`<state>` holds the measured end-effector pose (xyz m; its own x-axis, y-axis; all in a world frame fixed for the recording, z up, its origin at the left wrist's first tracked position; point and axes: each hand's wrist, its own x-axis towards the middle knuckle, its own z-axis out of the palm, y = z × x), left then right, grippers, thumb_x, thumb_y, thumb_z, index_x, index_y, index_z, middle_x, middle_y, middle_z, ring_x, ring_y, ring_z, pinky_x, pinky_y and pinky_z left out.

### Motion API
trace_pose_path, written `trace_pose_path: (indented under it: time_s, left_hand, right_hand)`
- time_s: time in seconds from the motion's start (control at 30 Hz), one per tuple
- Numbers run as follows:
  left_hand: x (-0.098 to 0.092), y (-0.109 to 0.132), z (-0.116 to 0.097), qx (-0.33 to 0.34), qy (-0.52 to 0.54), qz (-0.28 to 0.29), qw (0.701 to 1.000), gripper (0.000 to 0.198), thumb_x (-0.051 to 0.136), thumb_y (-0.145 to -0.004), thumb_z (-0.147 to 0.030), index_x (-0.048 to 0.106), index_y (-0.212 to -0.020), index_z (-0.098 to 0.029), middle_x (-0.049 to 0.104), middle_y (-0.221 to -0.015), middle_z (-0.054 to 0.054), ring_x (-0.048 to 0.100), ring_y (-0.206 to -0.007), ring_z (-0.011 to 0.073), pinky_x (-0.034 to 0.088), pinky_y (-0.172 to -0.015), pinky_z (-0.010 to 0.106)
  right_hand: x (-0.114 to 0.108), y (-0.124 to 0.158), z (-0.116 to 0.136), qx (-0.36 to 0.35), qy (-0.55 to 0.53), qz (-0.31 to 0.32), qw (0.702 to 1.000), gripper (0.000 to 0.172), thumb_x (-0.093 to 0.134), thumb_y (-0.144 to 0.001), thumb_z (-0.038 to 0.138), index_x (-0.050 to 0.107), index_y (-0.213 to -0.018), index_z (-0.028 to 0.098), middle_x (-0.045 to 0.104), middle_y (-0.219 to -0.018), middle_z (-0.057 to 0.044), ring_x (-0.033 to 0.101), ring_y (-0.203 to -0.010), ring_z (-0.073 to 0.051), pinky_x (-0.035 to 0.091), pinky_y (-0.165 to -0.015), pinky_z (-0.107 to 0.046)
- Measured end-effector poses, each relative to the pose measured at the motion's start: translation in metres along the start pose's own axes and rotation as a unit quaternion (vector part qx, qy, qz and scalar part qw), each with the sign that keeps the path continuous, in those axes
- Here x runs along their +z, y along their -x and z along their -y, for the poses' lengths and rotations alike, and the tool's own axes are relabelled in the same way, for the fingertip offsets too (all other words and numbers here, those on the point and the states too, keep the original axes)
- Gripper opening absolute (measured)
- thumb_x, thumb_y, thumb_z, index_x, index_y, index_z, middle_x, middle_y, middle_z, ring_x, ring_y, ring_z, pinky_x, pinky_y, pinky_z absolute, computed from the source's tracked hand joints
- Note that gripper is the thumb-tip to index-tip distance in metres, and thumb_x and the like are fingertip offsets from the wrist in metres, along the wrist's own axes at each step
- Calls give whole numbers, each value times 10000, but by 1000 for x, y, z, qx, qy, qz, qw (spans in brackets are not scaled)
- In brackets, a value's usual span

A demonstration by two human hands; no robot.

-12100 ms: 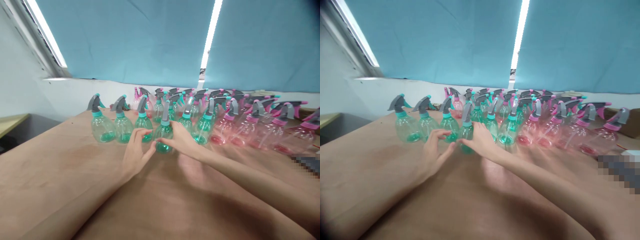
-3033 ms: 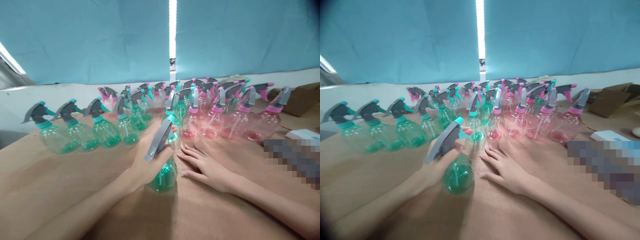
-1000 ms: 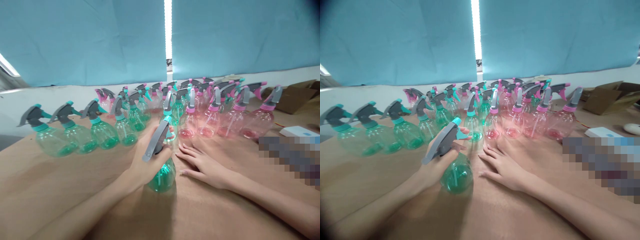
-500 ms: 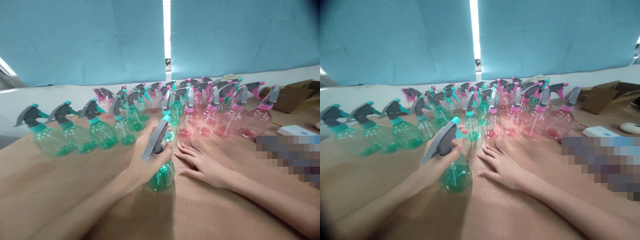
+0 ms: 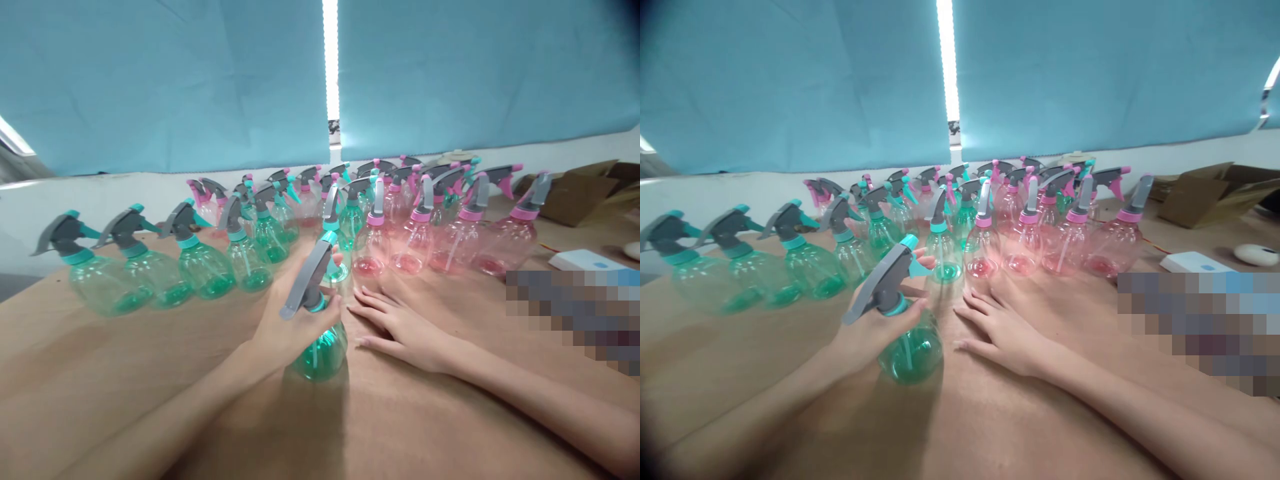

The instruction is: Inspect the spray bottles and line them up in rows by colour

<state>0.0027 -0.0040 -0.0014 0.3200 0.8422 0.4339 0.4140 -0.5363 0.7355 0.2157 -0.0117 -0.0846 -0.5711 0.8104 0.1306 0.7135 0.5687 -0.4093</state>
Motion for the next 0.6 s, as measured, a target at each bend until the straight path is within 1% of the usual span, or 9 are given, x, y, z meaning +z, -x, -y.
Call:
trace_pose_path:
  time_s: [0.1,0.27,0.33,0.4,0.5,0.6]
  left_hand:
    - [-1,0,-1,7,-22,9,1000,485,580,-761,-201,528,-1242,-216,693,-1077,58,632,-621,144,527,-560,282]
    - [-3,-1,-5,12,-29,6,999,417,553,-757,-210,551,-1173,-229,687,-997,50,592,-585,135,511,-563,289]
    - [-3,0,-5,18,-28,-1,999,404,541,-744,-193,558,-1145,-231,680,-962,39,601,-607,136,518,-587,285]
    - [-3,1,-4,27,-33,-12,999,378,530,-724,-170,561,-1096,-227,665,-883,23,626,-665,155,530,-628,292]
    - [-3,1,-1,39,-40,-15,998,289,528,-717,-153,554,-997,-219,642,-795,7,643,-726,182,537,-681,320]
    - [-4,0,0,60,-42,-17,997,220,547,-731,-155,555,-942,-214,639,-811,7,622,-702,167,513,-657,309]
  right_hand:
    - [1,0,-1,2,0,0,1000,700,406,-922,634,396,-1466,194,335,-1536,-124,251,-1425,-344,241,-1139,-554]
    - [1,0,-1,-2,-6,0,1000,694,410,-922,631,385,-1471,208,328,-1541,-112,241,-1429,-339,252,-1136,-551]
    - [1,0,-1,-1,-8,0,1000,698,409,-922,632,387,-1470,201,323,-1543,-114,233,-1432,-341,253,-1136,-549]
    - [2,0,-1,4,-9,2,1000,703,406,-922,635,390,-1468,192,320,-1544,-117,226,-1434,-339,249,-1139,-546]
    - [2,0,-1,7,-9,4,1000,706,402,-922,637,392,-1466,188,318,-1544,-117,220,-1437,-333,250,-1140,-541]
    - [2,0,-1,6,-12,-1,1000,697,410,-921,635,395,-1465,200,321,-1544,-111,223,-1436,-332,261,-1136,-541]
